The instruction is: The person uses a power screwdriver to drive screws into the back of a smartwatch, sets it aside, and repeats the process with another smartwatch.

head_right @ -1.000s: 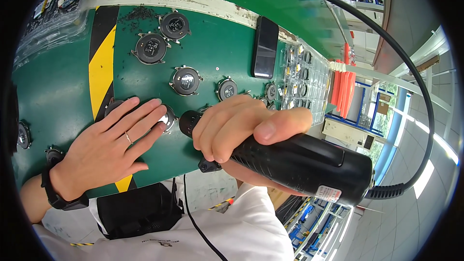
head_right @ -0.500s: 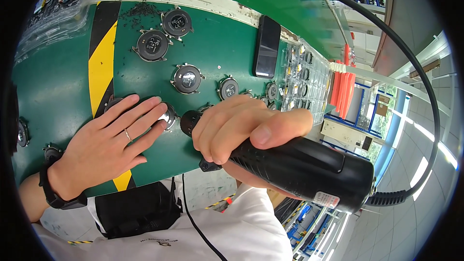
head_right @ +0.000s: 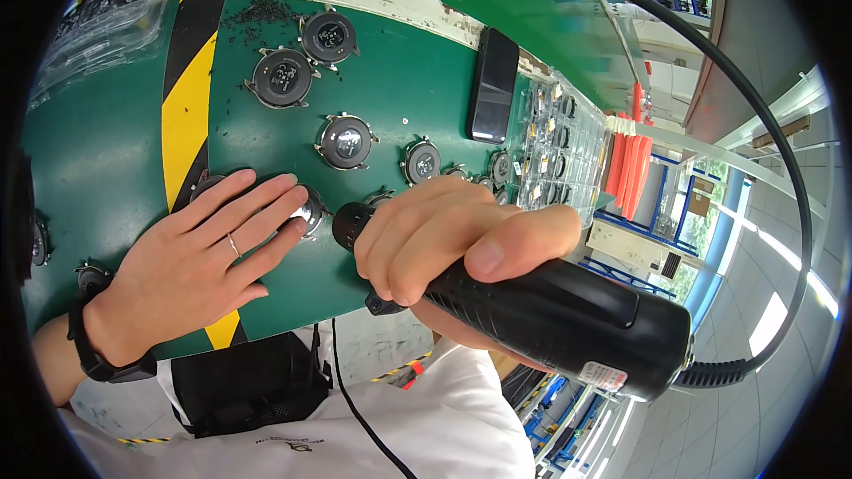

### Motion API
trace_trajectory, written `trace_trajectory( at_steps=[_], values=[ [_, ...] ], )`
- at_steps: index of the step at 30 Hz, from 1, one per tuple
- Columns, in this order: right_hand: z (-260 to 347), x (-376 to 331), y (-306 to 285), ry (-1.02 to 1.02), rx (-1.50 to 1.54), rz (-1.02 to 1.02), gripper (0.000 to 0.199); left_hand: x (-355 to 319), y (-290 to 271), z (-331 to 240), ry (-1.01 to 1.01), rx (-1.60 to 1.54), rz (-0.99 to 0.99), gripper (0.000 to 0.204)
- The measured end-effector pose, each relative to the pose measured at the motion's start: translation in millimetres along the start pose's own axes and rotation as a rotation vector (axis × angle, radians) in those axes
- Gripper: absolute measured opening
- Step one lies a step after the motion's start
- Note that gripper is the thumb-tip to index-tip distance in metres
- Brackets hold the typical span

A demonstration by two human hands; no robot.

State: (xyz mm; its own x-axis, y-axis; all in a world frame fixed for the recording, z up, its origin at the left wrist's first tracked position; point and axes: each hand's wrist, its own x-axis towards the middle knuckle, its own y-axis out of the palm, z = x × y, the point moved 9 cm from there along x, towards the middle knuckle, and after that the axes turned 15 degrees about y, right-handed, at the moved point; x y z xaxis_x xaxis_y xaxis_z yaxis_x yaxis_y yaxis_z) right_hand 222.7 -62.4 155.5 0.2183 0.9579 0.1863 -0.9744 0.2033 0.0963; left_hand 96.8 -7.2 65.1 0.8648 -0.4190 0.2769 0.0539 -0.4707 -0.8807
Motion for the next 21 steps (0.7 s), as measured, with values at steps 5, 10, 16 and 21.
trace_trajectory(
  at_steps=[5,10,16,21],
  values=[
    [0.5,-0.6,-0.5,-0.028,0.011,-0.01,0.038,0.4,0.9,-0.4,-0.001,-0.004,-0.008,0.076],
    [0.7,-0.4,2.2,-0.025,0.004,0.004,0.035,-1.6,1.6,-1.0,-0.006,0.003,-0.005,0.075],
    [-0.3,-3.4,3.9,-0.061,-0.004,-0.034,0.035,-2.9,2.7,-2.8,-0.004,-0.004,-0.025,0.074],
    [1.0,-2.6,5.6,-0.201,-0.022,-0.035,0.054,-4.3,5.9,-2.9,-0.006,-0.01,-0.036,0.074]
  ],
)
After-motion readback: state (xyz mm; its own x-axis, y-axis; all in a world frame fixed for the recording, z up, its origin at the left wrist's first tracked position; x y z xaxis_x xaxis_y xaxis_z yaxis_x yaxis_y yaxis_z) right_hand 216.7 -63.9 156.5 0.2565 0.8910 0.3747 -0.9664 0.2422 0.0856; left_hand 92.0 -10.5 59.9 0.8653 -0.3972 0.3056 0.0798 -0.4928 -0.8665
